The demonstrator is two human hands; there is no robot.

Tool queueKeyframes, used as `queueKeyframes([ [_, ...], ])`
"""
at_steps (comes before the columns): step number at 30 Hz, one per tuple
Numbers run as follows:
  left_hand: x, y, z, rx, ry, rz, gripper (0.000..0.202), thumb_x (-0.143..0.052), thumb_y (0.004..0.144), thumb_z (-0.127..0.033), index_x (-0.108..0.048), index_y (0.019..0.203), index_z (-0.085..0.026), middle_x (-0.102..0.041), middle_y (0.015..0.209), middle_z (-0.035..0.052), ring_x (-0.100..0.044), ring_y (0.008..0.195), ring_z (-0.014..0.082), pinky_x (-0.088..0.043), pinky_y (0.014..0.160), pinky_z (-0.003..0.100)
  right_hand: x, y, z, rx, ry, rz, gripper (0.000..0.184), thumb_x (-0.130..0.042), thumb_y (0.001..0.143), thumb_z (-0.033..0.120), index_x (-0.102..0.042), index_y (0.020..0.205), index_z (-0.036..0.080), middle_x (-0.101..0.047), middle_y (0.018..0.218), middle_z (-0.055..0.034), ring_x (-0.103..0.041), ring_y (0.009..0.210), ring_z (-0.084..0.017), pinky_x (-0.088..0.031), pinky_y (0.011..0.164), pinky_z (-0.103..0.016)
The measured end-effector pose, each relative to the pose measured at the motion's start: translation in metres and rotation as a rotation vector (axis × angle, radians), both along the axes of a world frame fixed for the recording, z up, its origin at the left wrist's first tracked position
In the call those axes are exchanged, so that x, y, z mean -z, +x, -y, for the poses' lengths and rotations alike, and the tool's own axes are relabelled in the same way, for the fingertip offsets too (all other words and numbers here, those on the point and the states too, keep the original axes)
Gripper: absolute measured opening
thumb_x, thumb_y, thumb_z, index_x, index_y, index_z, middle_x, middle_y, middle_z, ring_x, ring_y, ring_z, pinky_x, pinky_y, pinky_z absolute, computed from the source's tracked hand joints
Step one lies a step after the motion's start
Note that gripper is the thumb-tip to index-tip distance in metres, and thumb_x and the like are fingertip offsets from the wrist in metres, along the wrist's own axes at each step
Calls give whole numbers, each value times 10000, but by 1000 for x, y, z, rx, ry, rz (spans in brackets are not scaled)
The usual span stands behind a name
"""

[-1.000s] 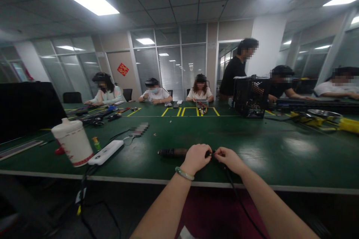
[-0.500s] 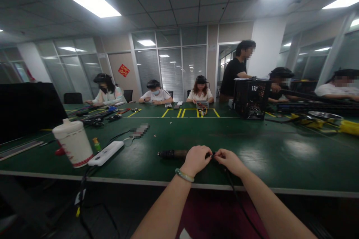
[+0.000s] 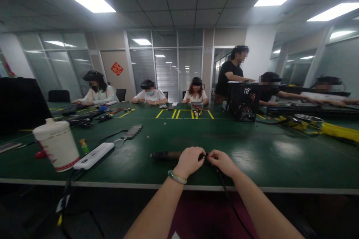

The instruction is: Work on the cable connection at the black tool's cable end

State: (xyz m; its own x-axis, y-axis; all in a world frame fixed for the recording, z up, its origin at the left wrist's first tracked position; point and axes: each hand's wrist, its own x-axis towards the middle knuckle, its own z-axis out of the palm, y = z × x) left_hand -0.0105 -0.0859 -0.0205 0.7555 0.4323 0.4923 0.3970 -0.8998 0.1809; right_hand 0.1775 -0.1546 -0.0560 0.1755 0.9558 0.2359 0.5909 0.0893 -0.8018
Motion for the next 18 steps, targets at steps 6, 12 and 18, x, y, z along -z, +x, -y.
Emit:
queueKeyframes([
  [6, 0, 1, 1, -31, 5, -16, 140, -590, 853, -303, -599, 974, -233, -633, 935, 8, -577, 918, 192, -419, 840, 315, 2, 2, -1, 7, -1, -12, 157, -593, 794, 334, -632, 801, 182, -653, 672, 1, -584, 596, -137, -440, 573, -227],
  [12, -4, -1, 3, -13, 6, -28, 117, -569, 857, -258, -602, 965, -231, -632, 939, 13, -575, 920, 188, -411, 848, 313, 0, 1, 0, 2, 2, -5, 153, -592, 795, 330, -637, 795, 184, -653, 673, 3, -589, 611, -141, -440, 586, -229],
  [18, -5, -1, 5, -40, -4, -21, 139, -583, 849, -278, -593, 973, -218, -630, 921, 15, -579, 900, 191, -421, 825, 311, -1, 0, 2, -3, 4, 1, 157, -585, 806, 336, -634, 803, 186, -651, 665, 4, -590, 604, -142, -439, 582, -230],
])
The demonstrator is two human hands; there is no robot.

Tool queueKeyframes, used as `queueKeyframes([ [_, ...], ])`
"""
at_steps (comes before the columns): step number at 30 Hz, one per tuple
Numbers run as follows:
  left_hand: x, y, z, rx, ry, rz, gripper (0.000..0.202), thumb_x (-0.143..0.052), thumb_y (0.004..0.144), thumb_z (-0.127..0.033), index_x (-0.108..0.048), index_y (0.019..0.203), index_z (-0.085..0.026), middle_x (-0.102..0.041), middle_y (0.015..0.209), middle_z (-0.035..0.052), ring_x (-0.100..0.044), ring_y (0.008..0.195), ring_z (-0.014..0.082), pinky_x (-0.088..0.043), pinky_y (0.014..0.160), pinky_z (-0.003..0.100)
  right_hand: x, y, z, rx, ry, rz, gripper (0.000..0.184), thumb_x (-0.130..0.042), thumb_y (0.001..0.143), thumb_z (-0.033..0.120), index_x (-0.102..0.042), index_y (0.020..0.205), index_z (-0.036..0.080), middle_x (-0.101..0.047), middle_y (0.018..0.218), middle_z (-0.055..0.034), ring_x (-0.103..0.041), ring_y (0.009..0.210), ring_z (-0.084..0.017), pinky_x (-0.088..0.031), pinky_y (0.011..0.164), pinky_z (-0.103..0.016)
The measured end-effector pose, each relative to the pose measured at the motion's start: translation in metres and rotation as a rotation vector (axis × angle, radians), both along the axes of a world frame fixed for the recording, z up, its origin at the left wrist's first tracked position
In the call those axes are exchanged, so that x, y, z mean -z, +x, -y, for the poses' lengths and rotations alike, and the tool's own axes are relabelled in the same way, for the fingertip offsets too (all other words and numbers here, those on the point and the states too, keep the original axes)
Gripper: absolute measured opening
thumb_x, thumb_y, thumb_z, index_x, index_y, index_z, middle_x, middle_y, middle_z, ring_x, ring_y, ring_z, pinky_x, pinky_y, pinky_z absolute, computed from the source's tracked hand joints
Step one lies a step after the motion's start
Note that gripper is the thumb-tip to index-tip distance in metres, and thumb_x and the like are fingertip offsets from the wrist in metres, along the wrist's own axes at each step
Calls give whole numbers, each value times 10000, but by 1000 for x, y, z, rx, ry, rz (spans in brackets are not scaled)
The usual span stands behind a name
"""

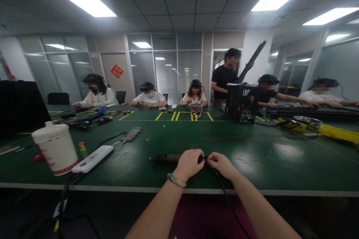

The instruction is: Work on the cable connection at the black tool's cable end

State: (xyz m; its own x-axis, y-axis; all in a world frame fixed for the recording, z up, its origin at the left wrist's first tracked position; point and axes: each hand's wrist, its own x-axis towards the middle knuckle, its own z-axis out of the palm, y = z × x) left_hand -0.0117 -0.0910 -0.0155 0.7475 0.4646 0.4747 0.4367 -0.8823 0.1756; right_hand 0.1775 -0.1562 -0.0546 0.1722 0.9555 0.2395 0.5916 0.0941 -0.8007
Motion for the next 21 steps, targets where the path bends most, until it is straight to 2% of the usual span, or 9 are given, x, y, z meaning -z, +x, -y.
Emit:
queueKeyframes([
  [7, 0, 1, -1, 47, 3, -7, 83, -558, 848, -224, -622, 902, -227, -637, 918, 10, -577, 901, 184, -409, 836, 308, 1, 0, -2, 9, -2, 5, 150, -592, 795, 329, -634, 797, 184, -654, 677, 6, -585, 607, -138, -439, 589, -229],
  [12, -1, 0, 1, 16, 1, 36, 143, -591, 823, -261, -602, 960, -223, -635, 907, 12, -581, 885, 191, -419, 820, 312, 0, -1, -2, 11, 1, 3, 152, -591, 798, 328, -633, 794, 182, -652, 667, 6, -585, 600, -137, -441, 582, -226],
  [15, -1, 0, 2, -2, -11, 24, 110, -575, 836, -268, -600, 929, -214, -636, 890, 14, -584, 875, 187, -425, 821, 310, 0, -1, -2, 15, 0, 2, 150, -595, 795, 326, -635, 800, 181, -652, 664, 5, -589, 600, -139, -443, 577, -225],
  [21, -2, 0, 1, 39, -9, 7, 90, -551, 862, -251, -627, 898, -218, -644, 897, 15, -583, 884, 182, -427, 836, 308, 0, 0, -1, 13, -7, 5, 147, -593, 792, 322, -643, 809, 184, -661, 675, 4, -593, 599, -141, -446, 577, -230],
])
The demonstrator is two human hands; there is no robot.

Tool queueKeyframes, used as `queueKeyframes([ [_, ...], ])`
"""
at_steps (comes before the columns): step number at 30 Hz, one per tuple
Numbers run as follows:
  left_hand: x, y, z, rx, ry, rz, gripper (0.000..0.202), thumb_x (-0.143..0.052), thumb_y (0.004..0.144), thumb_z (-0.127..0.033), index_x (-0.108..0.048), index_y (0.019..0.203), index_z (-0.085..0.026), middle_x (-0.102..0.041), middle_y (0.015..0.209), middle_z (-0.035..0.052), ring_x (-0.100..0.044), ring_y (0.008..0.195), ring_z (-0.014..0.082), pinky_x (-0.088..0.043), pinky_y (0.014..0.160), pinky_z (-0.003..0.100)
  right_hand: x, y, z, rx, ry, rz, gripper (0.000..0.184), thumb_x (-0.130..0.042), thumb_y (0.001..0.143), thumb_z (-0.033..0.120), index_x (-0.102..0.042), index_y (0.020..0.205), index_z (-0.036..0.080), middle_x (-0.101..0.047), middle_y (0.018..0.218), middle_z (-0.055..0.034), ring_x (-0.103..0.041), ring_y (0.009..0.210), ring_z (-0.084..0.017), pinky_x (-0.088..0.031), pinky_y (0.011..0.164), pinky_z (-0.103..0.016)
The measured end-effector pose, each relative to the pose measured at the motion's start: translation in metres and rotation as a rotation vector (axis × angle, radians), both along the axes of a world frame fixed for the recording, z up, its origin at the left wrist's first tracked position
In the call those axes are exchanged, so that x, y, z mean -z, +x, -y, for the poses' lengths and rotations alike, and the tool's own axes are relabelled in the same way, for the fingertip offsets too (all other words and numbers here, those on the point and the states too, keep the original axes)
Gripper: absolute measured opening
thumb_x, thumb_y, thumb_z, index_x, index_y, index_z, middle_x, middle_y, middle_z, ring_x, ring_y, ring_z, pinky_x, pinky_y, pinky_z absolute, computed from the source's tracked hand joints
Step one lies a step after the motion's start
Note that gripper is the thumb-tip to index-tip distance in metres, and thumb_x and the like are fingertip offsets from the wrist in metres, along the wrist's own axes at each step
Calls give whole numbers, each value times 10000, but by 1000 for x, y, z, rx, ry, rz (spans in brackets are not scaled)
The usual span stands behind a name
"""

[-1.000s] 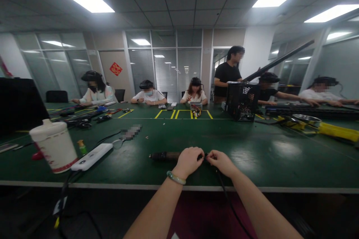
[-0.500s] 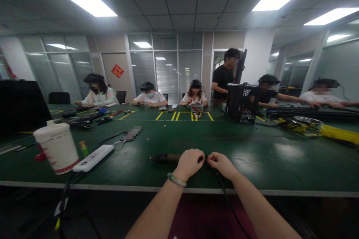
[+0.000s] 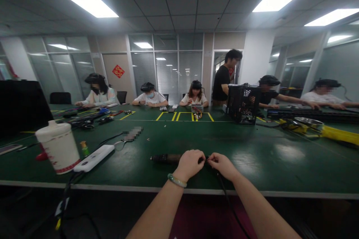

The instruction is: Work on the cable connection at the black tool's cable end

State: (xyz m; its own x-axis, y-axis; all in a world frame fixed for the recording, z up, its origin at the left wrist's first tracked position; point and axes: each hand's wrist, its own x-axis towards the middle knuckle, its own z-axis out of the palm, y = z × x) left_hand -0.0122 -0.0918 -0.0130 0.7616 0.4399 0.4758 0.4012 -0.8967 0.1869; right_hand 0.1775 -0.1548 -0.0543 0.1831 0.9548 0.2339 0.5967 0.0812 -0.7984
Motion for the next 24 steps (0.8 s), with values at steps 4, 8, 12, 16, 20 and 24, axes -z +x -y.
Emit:
queueKeyframes([
  [4, 0, 0, 0, 10, 5, -6, 92, -553, 863, -233, -638, 895, -220, -649, 911, 17, -585, 891, 182, -428, 846, 310, -1, -1, 0, 3, -3, -1, 152, -593, 788, 320, -648, 815, 182, -665, 681, 2, -593, 599, -141, -450, 582, -232],
  [8, 1, 0, 0, 1, -3, 14, 106, -567, 848, -239, -621, 937, -215, -644, 923, 19, -587, 898, 186, -432, 846, 310, -1, -1, 0, 6, 0, 2, 152, -592, 786, 323, -645, 800, 182, -659, 677, 1, -597, 621, -146, -448, 594, -231],
  [12, 2, 0, -1, -7, -20, 40, 130, -593, 830, -257, -606, 950, -211, -635, 961, 18, -590, 920, 180, -442, 853, 295, -1, -1, 0, 2, 8, 4, 142, -587, 790, 314, -637, 799, 181, -654, 682, 2, -589, 616, -143, -447, 596, -231],
  [16, 2, 0, -2, 3, -23, 31, 83, -584, 835, -238, -620, 903, -207, -638, 1015, 25, -589, 975, 182, -437, 904, 300, -1, -1, 0, 4, 15, 3, 135, -592, 785, 309, -634, 794, 181, -651, 687, 3, -588, 622, -142, -444, 596, -229],
  [20, 1, 0, -2, 40, -16, 23, 106, -563, 842, -209, -641, 913, -214, -641, 1045, 28, -586, 998, 185, -436, 919, 307, -1, -2, 1, 6, 5, -1, 149, -587, 790, 324, -636, 802, 184, -642, 663, 7, -588, 610, -144, -439, 578, -227],
  [24, 2, 0, -3, 37, -13, 8, 117, -561, 840, -201, -648, 917, -217, -647, 988, 30, -593, 960, 185, -439, 906, 303, -2, -2, 1, -1, 3, 1, 153, -587, 793, 332, -635, 803, 188, -641, 658, 7, -588, 612, -146, -432, 569, -225],
])
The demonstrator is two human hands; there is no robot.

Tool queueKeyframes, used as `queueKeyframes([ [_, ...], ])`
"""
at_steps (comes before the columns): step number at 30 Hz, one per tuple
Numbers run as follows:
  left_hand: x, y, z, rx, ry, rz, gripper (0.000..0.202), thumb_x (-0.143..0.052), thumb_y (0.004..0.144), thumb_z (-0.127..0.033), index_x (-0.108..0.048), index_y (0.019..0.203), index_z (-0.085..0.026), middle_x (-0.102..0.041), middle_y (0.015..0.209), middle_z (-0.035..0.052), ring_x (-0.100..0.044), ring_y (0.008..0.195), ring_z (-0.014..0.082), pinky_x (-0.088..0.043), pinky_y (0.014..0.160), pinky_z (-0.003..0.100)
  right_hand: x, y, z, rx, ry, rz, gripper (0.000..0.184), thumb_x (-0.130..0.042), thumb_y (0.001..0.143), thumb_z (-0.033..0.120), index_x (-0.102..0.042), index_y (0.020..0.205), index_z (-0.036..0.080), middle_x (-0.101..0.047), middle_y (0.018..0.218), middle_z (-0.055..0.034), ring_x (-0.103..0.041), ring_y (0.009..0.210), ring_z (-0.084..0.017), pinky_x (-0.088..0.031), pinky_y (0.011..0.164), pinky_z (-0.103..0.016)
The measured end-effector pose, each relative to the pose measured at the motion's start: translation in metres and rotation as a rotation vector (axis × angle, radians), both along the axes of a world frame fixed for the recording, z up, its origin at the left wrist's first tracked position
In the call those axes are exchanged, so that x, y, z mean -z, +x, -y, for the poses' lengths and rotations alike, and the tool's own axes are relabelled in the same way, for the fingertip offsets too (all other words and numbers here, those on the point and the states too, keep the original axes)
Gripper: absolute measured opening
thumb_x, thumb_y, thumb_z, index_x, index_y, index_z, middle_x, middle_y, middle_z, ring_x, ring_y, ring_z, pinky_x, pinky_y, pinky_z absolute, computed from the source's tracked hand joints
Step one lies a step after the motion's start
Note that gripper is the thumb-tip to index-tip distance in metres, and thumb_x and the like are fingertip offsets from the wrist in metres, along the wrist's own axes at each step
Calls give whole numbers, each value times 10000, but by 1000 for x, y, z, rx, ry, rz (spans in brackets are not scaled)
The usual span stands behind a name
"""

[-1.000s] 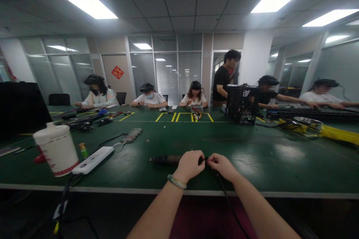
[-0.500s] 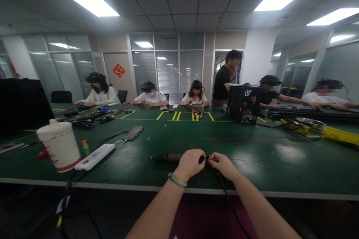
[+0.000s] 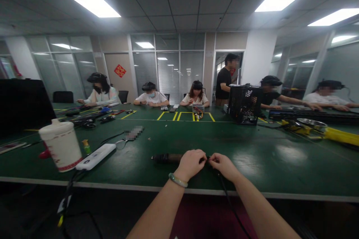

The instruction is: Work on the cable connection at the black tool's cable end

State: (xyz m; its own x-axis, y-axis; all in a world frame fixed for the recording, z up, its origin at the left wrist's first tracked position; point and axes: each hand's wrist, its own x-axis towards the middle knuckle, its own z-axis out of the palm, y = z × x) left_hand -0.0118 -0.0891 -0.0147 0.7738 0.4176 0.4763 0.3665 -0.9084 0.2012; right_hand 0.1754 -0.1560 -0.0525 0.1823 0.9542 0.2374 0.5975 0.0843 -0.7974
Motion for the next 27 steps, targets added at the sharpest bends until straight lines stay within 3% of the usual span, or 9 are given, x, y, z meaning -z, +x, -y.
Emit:
queueKeyframes([
  [7, 2, -1, 0, -33, -8, 29, 139, -583, 837, -256, -613, 963, -209, -631, 976, 28, -587, 935, 188, -441, 872, 304, 3, 2, -2, -9, 2, 0, 159, -585, 800, 330, -638, 804, 180, -646, 672, 2, -591, 627, -147, -432, 576, -228],
  [16, 2, 0, 0, -4, 15, 24, 100, -563, 848, -207, -622, 928, -217, -641, 977, 19, -589, 920, 180, -432, 872, 305, 6, 3, -3, -7, 9, 2, 164, -585, 799, 334, -639, 808, 179, -660, 687, 0, -590, 613, -142, -445, 595, -234],
  [23, 4, 0, 0, -63, 11, 27, 141, -597, 837, -294, -601, 950, -211, -631, 929, 19, -583, 900, 193, -438, 827, 308, 7, 4, -4, -13, 12, 5, 170, -582, 802, 342, -632, 810, 179, -651, 677, 6, -588, 617, -140, -441, 591, -228],
  [27, 2, -1, 1, -38, 34, -18, 100, -553, 862, -243, -611, 939, -217, -636, 959, 19, -579, 914, 189, -426, 849, 317, 9, 4, -5, -14, 9, 1, 172, -580, 804, 345, -634, 821, 182, -660, 694, 4, -594, 615, -139, -447, 590, -230],
])
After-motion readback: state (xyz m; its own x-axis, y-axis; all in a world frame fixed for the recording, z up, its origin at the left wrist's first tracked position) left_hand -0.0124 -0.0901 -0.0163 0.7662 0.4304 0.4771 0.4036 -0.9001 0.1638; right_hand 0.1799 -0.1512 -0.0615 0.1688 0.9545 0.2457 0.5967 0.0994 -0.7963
